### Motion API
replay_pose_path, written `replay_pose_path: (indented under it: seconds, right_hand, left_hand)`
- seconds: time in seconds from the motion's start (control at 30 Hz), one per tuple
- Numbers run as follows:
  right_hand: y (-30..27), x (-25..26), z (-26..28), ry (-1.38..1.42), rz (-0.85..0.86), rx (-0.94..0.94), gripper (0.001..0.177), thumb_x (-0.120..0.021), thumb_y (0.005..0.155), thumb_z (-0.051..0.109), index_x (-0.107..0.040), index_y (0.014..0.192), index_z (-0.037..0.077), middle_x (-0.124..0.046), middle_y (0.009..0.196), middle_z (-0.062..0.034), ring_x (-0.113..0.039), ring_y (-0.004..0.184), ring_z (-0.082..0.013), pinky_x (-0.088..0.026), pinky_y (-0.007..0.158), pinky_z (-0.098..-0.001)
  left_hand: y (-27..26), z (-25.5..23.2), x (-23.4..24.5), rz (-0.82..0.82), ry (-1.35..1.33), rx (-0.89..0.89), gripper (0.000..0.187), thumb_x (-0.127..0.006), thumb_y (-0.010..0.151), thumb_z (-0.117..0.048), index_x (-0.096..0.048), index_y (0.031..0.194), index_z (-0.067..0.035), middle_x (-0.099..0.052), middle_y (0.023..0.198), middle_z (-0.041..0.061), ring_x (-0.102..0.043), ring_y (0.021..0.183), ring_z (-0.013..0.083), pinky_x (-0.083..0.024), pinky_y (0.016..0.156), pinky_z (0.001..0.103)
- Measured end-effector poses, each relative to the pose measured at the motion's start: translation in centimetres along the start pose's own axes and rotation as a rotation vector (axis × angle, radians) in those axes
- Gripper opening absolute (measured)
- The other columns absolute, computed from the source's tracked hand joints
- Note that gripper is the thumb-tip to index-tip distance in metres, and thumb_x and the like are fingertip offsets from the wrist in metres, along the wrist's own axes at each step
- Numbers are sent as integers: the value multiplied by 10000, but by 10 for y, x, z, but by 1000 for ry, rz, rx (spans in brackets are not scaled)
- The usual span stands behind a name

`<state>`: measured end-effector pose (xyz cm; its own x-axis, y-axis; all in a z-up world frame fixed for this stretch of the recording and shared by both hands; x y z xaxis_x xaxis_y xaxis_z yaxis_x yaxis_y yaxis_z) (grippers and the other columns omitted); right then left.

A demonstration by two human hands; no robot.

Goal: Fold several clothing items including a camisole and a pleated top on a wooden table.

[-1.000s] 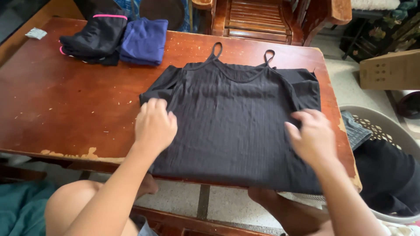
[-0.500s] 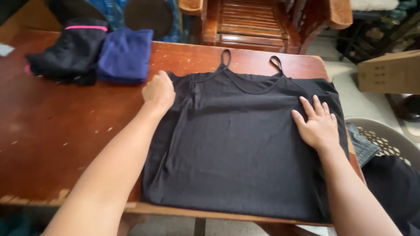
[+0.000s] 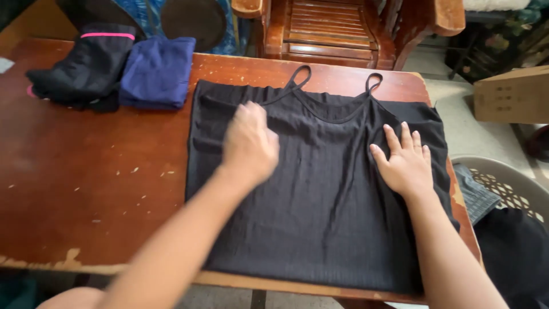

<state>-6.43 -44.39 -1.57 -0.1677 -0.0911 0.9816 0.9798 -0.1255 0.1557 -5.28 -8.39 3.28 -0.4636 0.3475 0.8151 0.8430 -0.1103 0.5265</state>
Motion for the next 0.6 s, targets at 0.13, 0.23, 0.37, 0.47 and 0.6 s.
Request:
replay_pose_path:
  seconds: [0.13, 0.23, 0.37, 0.47, 0.6]
  right_hand:
    - [-6, 10, -10, 48, 34, 15, 752, -439, 936, 638, -336, 1593, 288, -215, 1691, -114, -197, 1546, -337, -177, 1215, -517]
    - [-18, 9, -37, 81, 52, -1, 776, -438, 932, 632, -323, 1598, 250, -210, 1694, -111, -191, 1555, -332, -170, 1221, -507]
    - [-20, 0, -44, 21, 65, -14, 853, -462, 922, 659, -305, 1602, 168, -190, 1673, -169, -163, 1533, -380, -151, 1212, -508]
    - [-31, 15, 11, -57, -65, 42, 818, -439, 964, 627, -330, 1586, 106, -226, 1672, -178, -181, 1539, -390, -161, 1219, -516]
    - [-55, 34, 83, 55, -11, 105, 757, -428, 963, 595, -378, 1583, 163, -261, 1693, -141, -213, 1569, -342, -187, 1258, -488]
  left_hand:
    - [-57, -12, 5, 217, -34, 68, 746, -471, 976, -520, -385, 1535, -32, -317, 1612, 205, -281, 1486, 383, -249, 1152, 577]
    - [-73, 24, 24, 385, 133, 185, 760, -396, 971, -606, -327, 1571, -147, -241, 1656, 127, -207, 1524, 324, -160, 1174, 593]
    - [-84, 73, 25, 460, 134, 325, 716, -344, 980, -591, -293, 1590, -219, -170, 1693, 21, -128, 1549, 292, -90, 1215, 570]
    - [-83, 93, 23, 466, 153, 413, 696, -294, 1001, -563, -247, 1608, -226, -119, 1703, -2, -79, 1563, 260, -64, 1212, 595]
    - [-83, 115, 38, 509, 192, 434, 697, -266, 1000, -557, -206, 1618, -239, -95, 1710, -18, -60, 1570, 234, -52, 1205, 624]
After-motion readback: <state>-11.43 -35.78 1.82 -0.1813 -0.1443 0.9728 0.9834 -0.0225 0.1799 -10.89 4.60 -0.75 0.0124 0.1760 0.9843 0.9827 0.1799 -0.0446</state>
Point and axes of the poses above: each hand's wrist, its own y-axis towards the middle knuckle, its own x-axis out of the back of the hand, z = x × y, the point moved 5 cm from there along y, towards the middle knuckle
